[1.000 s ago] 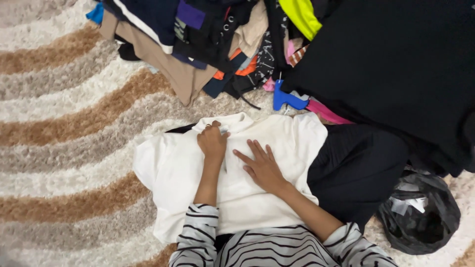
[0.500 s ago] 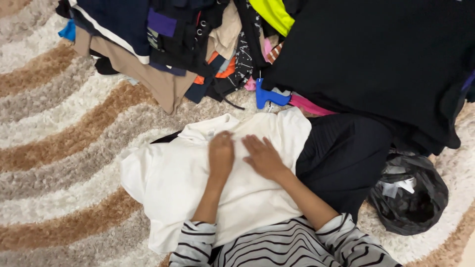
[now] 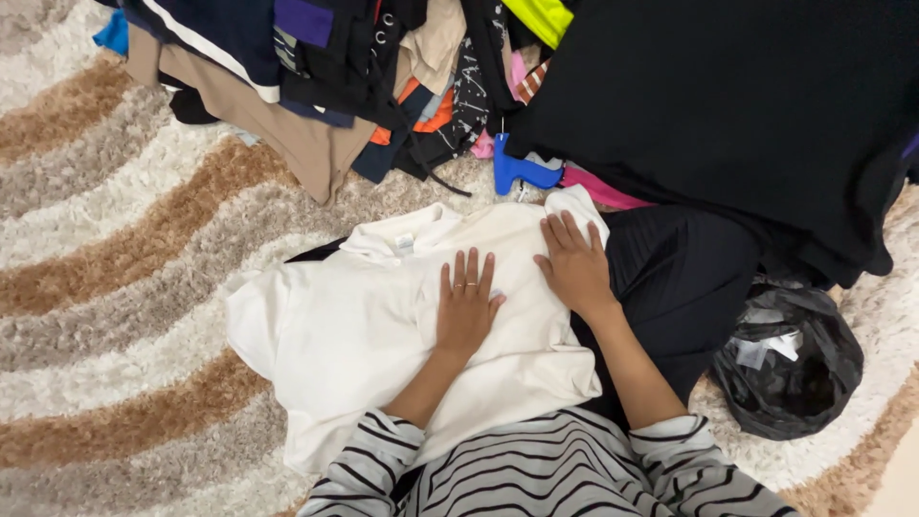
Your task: The person is sitting on the floor, picking up various shirts from a pile, unfolding them, and using a tagging gun to attach price tags to the collars.
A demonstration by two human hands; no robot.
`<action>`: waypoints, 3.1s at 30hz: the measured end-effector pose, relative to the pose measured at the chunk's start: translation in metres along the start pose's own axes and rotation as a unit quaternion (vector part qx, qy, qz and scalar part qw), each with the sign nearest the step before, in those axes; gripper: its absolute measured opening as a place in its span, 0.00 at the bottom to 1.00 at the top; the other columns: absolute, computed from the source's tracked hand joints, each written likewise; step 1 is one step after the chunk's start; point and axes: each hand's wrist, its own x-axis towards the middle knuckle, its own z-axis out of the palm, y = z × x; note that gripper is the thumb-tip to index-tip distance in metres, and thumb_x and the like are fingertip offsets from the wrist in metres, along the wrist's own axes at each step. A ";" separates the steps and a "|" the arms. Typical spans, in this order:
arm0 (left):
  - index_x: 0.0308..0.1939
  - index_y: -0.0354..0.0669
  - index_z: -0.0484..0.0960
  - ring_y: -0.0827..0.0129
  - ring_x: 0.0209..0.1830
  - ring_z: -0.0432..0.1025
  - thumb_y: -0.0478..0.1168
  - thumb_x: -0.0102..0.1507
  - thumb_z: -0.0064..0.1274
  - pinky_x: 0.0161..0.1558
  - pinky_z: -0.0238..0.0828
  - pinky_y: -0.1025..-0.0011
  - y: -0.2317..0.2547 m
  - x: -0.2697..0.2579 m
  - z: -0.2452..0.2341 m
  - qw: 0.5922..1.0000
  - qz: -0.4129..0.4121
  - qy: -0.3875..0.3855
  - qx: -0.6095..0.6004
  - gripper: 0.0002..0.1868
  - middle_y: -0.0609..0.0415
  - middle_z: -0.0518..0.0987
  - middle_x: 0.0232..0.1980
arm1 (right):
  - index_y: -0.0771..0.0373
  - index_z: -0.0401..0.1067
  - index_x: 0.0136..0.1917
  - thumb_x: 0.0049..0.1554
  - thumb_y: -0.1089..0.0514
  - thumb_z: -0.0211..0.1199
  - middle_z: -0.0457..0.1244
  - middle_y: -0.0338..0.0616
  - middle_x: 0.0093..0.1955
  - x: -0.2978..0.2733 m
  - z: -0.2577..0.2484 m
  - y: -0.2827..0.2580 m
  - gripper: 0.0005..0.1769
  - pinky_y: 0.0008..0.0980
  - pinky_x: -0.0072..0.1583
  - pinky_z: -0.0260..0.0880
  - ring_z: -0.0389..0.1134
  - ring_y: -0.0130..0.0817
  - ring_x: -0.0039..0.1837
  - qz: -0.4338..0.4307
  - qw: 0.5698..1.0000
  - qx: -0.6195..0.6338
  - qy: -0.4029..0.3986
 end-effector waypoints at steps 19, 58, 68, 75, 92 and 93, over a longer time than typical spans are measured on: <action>0.66 0.47 0.75 0.54 0.73 0.62 0.47 0.66 0.48 0.73 0.52 0.52 -0.015 0.009 0.093 0.980 0.153 0.099 -0.076 0.25 0.49 0.72 0.70 | 0.47 0.66 0.68 0.51 0.62 0.65 0.56 0.45 0.70 -0.027 0.040 -0.040 0.31 0.72 0.71 0.42 0.51 0.49 0.78 -0.189 0.964 0.163 0.095; 0.60 0.49 0.82 0.59 0.51 0.78 0.38 0.66 0.55 0.53 0.76 0.64 0.133 0.039 -0.127 0.838 0.198 -0.111 -0.496 0.17 0.52 0.83 0.53 | 0.40 0.75 0.64 0.62 0.46 0.61 0.60 0.41 0.73 -0.131 -0.043 0.129 0.17 0.56 0.71 0.53 0.56 0.50 0.77 0.118 0.939 0.079 0.314; 0.55 0.47 0.83 0.55 0.71 0.62 0.37 0.62 0.56 0.69 0.54 0.53 0.283 0.065 -0.070 0.870 0.438 0.026 -0.225 0.16 0.49 0.77 0.61 | 0.56 0.79 0.50 0.56 0.63 0.65 0.67 0.43 0.42 -0.235 0.097 0.258 0.08 0.41 0.49 0.73 0.73 0.46 0.49 0.541 0.768 0.180 0.292; 0.64 0.47 0.77 0.53 0.79 0.53 0.49 0.67 0.51 0.80 0.37 0.51 0.330 0.073 -0.027 0.872 0.480 -0.088 0.041 0.23 0.45 0.69 0.73 | 0.70 0.75 0.59 0.59 0.54 0.67 0.70 0.59 0.47 -0.241 0.098 0.274 0.20 0.56 0.53 0.72 0.72 0.62 0.54 0.620 0.666 0.282 0.305; 0.52 0.38 0.83 0.54 0.67 0.68 0.39 0.60 0.60 0.78 0.44 0.56 0.307 0.074 0.014 0.863 0.480 -0.012 -0.156 0.17 0.41 0.80 0.54 | 0.62 0.81 0.46 0.55 0.61 0.67 0.70 0.54 0.37 -0.263 0.063 0.263 0.06 0.41 0.38 0.75 0.73 0.49 0.40 0.611 0.628 0.303 0.374; 0.52 0.38 0.83 0.55 0.66 0.69 0.38 0.61 0.58 0.78 0.43 0.56 0.307 0.074 0.015 0.862 0.479 -0.009 -0.163 0.15 0.42 0.80 0.53 | 0.68 0.80 0.47 0.55 0.65 0.66 0.70 0.58 0.37 -0.264 0.057 0.261 0.06 0.36 0.36 0.77 0.73 0.45 0.38 0.598 0.608 0.333 0.401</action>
